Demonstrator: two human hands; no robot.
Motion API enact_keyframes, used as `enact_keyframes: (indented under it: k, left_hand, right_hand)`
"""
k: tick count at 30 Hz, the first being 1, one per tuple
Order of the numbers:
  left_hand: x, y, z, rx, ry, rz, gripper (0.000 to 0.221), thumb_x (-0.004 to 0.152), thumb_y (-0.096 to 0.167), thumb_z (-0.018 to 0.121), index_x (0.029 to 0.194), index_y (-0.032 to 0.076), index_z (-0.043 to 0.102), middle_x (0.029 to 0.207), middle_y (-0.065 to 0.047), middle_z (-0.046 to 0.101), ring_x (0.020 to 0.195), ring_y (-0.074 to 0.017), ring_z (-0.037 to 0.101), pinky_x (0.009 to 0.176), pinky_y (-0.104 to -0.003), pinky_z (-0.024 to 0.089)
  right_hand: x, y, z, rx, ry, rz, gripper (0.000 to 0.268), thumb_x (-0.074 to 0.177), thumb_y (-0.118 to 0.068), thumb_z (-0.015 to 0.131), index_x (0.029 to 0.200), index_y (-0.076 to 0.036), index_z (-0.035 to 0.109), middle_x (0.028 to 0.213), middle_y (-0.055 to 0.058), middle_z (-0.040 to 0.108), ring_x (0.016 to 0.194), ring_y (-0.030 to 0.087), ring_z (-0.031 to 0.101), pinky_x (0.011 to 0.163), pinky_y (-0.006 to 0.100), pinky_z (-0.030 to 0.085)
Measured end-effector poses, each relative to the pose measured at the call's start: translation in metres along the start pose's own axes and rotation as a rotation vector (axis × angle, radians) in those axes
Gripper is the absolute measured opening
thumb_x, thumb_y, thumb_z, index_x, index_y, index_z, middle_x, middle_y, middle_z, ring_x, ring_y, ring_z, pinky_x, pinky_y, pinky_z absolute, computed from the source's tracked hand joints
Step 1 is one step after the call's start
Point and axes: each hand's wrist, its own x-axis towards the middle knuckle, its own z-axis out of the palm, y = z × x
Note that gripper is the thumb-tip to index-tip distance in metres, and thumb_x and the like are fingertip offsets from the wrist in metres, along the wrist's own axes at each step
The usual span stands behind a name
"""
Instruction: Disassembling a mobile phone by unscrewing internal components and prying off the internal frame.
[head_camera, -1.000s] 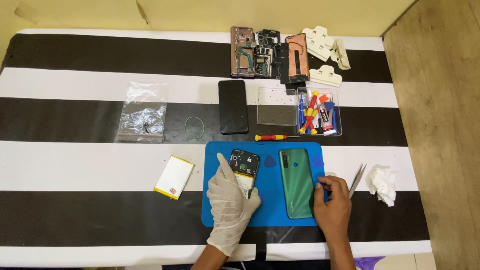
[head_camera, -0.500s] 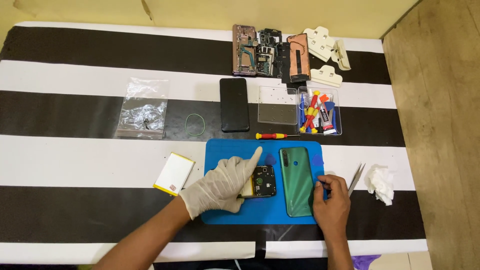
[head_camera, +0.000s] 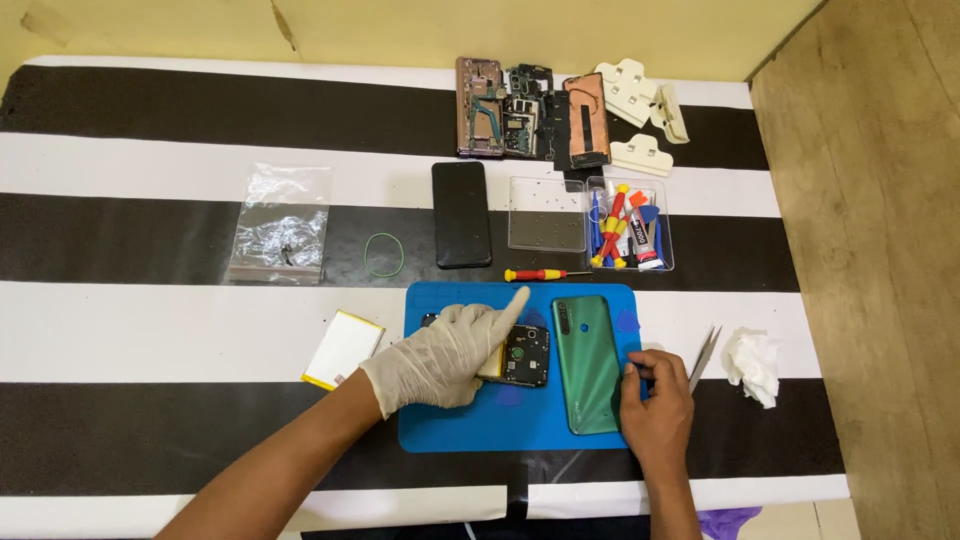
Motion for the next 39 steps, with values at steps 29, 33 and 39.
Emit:
enact_keyframes:
  k: [29, 33, 39]
  left_hand:
    - [-0.019, -0.023, 0.035, -0.630, 0.761, -0.356, 0.051, 0.094, 0.000, 0.050, 0.139, 0.018, 0.065, 0.103, -0.009, 0.076, 0.102, -0.0318, 0.071, 0.090, -0.049, 0.061]
    - [-0.020, -0.022, 0.032, -0.659, 0.772, -0.345, 0.049, 0.094, 0.000, 0.051, 0.138, 0.016, 0.067, 0.102, -0.010, 0.077, 0.101, -0.0339, 0.071, 0.090, -0.049, 0.060]
    - [-0.030, 0.005, -0.004, -0.779, 0.741, -0.415, 0.043, 0.097, 0.011, 0.053, 0.137, 0.021, 0.067, 0.107, -0.006, 0.078, 0.109, -0.0291, 0.071, 0.095, -0.047, 0.059]
  right_hand:
    - [0.095, -0.092, 0.059, -0.079, -0.235, -0.494, 0.027, 0.095, -0.004, 0.065, 0.120, -0.007, 0.072, 0.113, 0.015, 0.067, 0.109, 0.039, 0.067, 0.089, 0.047, 0.058]
    - [0.103, -0.091, 0.072, -0.146, -0.283, -0.526, 0.018, 0.098, -0.010, 0.063, 0.113, -0.011, 0.073, 0.102, 0.011, 0.059, 0.093, 0.038, 0.066, 0.077, 0.045, 0.057]
    - [0.076, -0.084, 0.054, -0.040, -0.087, -0.666, 0.040, 0.097, -0.002, 0.057, 0.127, -0.025, 0.070, 0.094, 0.006, 0.051, 0.079, 0.033, 0.061, 0.061, 0.043, 0.053]
